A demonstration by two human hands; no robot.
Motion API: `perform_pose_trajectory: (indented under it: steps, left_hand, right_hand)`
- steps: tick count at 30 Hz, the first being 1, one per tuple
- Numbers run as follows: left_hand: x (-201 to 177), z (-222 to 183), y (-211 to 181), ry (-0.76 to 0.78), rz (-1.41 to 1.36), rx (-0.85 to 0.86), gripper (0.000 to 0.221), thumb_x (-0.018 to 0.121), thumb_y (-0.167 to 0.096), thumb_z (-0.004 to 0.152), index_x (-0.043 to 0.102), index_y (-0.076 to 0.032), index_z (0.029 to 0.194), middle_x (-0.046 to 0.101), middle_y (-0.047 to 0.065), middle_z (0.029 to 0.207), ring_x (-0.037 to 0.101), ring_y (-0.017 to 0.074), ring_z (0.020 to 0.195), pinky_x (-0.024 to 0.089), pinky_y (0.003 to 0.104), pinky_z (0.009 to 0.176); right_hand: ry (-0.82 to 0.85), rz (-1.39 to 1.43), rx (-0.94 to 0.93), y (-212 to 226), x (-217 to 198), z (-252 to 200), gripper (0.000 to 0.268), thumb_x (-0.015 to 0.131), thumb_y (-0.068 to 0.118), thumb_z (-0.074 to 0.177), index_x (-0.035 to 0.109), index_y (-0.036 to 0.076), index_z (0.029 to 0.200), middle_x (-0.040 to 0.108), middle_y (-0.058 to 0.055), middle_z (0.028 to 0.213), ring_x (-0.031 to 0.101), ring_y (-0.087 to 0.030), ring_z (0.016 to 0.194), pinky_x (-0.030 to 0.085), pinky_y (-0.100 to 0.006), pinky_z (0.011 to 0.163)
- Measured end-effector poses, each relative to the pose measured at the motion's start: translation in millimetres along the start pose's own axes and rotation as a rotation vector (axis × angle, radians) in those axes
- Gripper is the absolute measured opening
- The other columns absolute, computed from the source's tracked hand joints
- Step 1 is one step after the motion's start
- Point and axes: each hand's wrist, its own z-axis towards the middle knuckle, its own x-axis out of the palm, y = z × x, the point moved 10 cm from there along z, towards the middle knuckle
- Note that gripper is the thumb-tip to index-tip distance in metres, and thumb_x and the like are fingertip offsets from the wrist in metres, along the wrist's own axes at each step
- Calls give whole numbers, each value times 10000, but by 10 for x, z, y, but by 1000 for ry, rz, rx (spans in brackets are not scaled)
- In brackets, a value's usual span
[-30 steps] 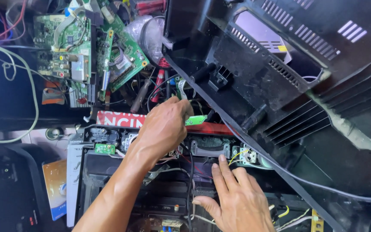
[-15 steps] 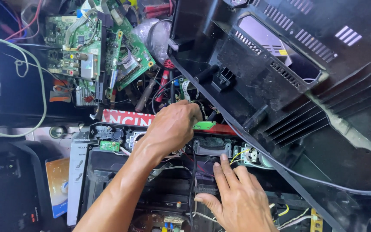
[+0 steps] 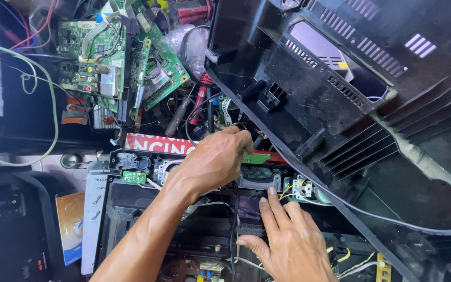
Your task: Repairing the internal components of a television by manipulating circuit boards and wiring.
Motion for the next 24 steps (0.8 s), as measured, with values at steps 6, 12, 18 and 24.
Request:
perform_pose_trajectory:
  steps: [6,12,18,24]
  left_hand:
    - [10,-2,-91,-24,-12,66,222,483,-20,882,662,-133,950,681,81,914,663,335,807,498,477,631]
    - [72,19,-147,-38,-8,119,209,510,0,798,671,-118,860,723,85,843,670,349,735,469,467,598]
    - [50,-1,-233,-4,-29,93,250,497,47,741,645,-126,845,684,56,796,627,323,689,420,457,568]
    - [85,9,-261,22,8,114,284,504,35,791,700,-108,938,703,81,896,672,351,753,476,465,588]
  right_hand:
    - [-24,-14,5,7,-27,-1,836,449,758,932,639,31,1298,594,-214,1435,580,-286,909,539,-390,715]
    - [-19,-11,1,10,-27,2,832,428,753,938,632,30,1297,589,-212,1438,577,-301,918,527,-401,714]
    - [35,8,13,3,-16,15,837,451,751,938,614,24,1322,574,-215,1454,576,-299,938,528,-400,728]
    - [45,2,12,6,-12,5,838,426,748,952,617,22,1326,569,-219,1460,581,-296,958,524,-393,766]
